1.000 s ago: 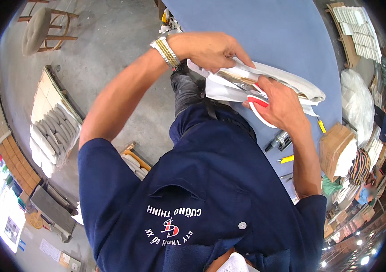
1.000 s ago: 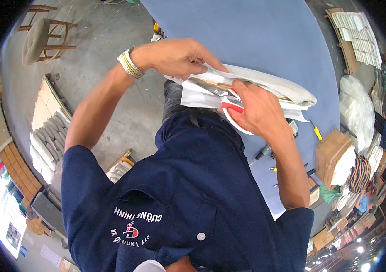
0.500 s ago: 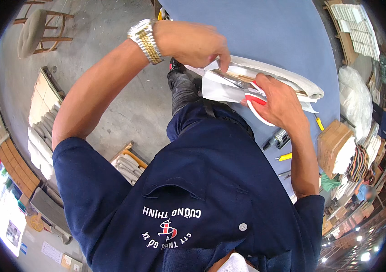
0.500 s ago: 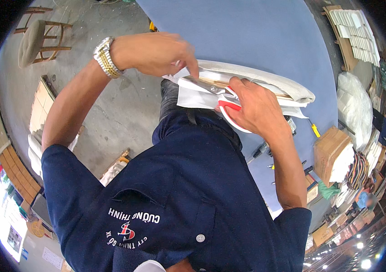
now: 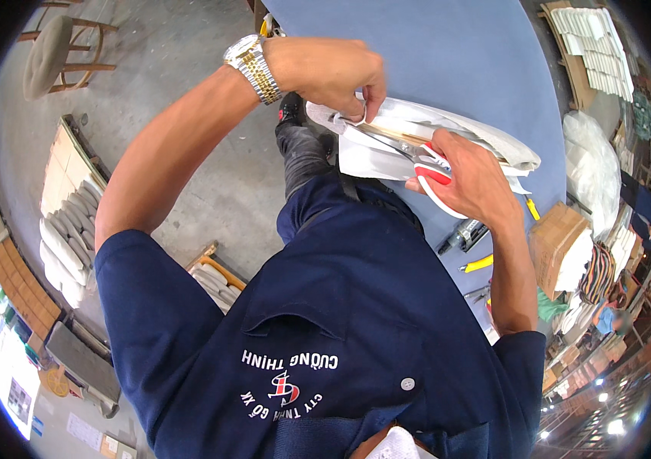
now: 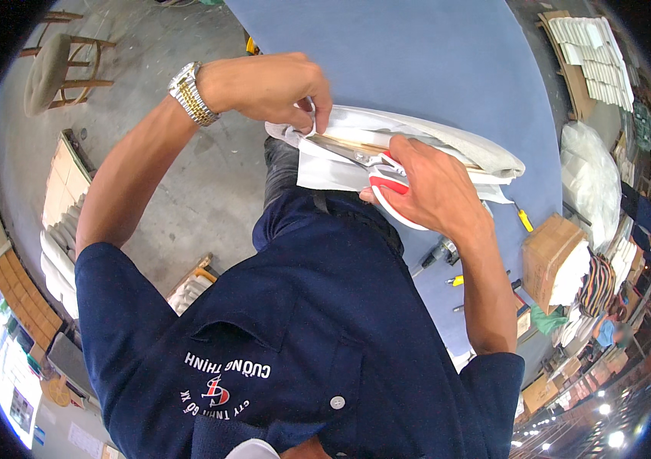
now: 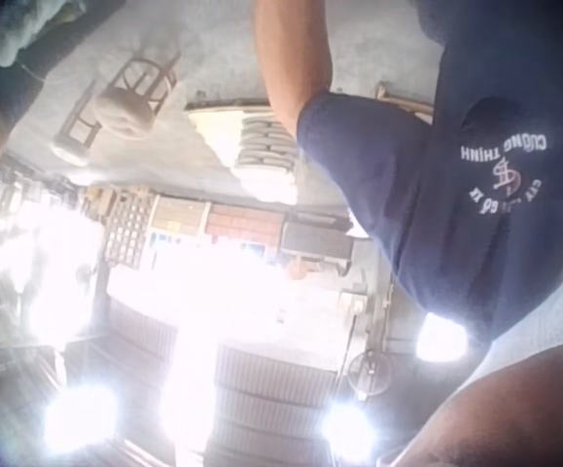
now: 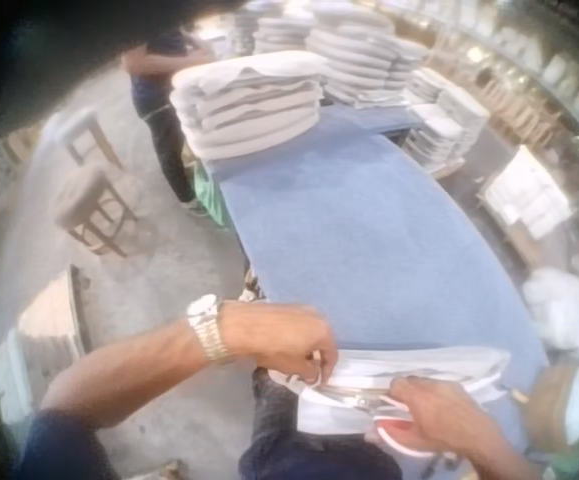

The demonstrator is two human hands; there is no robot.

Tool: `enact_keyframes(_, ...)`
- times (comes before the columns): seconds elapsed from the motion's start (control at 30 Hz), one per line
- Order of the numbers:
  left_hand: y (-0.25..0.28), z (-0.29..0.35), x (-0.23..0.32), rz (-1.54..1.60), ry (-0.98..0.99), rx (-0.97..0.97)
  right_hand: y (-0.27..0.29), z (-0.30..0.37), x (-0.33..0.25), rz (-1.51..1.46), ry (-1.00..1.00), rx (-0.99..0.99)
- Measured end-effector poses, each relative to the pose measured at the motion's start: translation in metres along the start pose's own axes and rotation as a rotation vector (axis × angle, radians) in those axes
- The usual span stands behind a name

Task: The person folds white fabric around a cushion, trims excess fabric with scissors, and staples the edges using a staple gun. The process is repeated for multiple cushions on a blue work table in a workshop.

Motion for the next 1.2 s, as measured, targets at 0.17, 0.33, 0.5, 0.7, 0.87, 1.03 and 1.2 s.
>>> enact_keyframes(0.17, -0.007, 0.004, -0.013, 0.055, -0.032, 0.018, 0.001, -0.001, -0.002, -0.013, 0.006, 0.006)
enact_keyframes(0.33, -0.007, 0.004, -0.013, 0.073, -0.044, 0.028, 0.004, -0.003, -0.007, 0.000, -0.029, -0.034)
enact_keyframes(0.5, -0.011, 0.001, -0.016, 0.090, -0.047, 0.123, 0.000, -0.002, -0.004, -0.010, -0.034, 0.014)
enact_keyframes(0.7, -0.016, 0.005, -0.016, 0.121, -0.103, 0.198, 0.008, -0.004, -0.006, -0.036, -0.059, -0.064)
enact_keyframes(0.87, -0.014, 0.005, -0.016, 0.161, -0.107, 0.201, 0.018, -0.010, -0.007, -0.113, -0.093, -0.171)
enact_keyframes(1.03, -0.013, 0.006, -0.013, 0.146, -0.090, 0.216, 0.019, -0.013, -0.014, -0.077, -0.091, -0.185)
enact_keyframes(1.2, -0.020, 0.005, -0.020, 0.172, -0.076, 0.276, 0.015, -0.014, -0.011, -0.011, -0.064, -0.154)
Point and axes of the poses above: each hand's wrist, its own z-axis away from the middle knuckle, its own y-axis out of the back of the hand, x = y × z, the point moved 1 cm from there along -z, towards the middle knuckle, and after that the axes turned 3 degrees about -y, right-handed, at the moved point
